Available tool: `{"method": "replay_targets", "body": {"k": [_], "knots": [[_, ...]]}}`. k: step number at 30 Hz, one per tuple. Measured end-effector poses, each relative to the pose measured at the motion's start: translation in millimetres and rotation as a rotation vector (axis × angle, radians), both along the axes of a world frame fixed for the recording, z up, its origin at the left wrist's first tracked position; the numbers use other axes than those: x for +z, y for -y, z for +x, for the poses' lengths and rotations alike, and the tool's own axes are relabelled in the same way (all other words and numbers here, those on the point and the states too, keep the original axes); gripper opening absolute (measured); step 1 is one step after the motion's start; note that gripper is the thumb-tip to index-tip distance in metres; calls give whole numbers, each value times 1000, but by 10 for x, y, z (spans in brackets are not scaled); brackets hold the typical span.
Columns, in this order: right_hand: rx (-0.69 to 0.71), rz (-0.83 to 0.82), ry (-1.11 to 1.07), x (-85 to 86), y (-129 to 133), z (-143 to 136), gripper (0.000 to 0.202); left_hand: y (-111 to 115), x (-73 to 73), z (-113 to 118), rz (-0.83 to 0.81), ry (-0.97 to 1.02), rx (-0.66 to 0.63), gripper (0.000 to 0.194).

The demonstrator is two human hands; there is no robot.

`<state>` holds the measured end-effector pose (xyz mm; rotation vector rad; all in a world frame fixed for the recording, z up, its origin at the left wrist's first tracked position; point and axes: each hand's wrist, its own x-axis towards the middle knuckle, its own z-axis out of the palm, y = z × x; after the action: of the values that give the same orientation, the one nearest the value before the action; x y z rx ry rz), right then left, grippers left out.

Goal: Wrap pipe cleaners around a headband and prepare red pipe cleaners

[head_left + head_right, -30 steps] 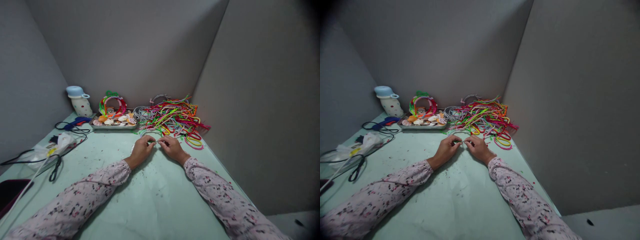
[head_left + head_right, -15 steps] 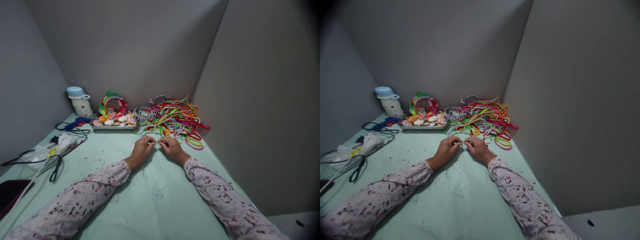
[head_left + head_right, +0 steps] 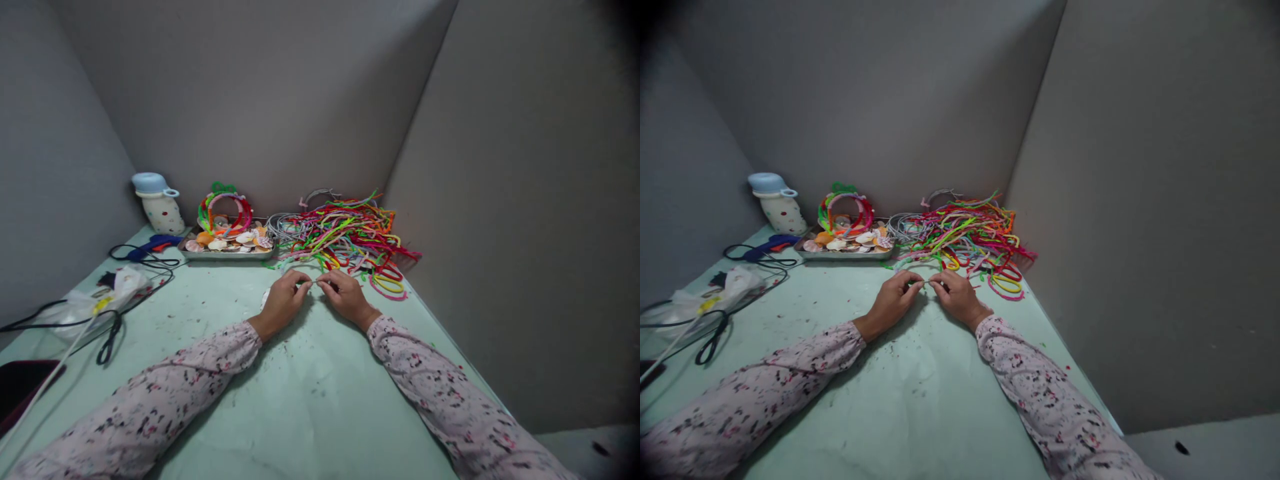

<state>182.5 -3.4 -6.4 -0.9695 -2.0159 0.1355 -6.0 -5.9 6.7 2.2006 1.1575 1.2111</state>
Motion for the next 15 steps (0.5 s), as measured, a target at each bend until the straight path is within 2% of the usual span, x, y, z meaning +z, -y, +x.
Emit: {"method": "replay_targets", "body": {"k": [15], "knots": [[20,-11,-1,-1,6,-6,12,-29,-15,-12,-15,-55,3,20]]}}
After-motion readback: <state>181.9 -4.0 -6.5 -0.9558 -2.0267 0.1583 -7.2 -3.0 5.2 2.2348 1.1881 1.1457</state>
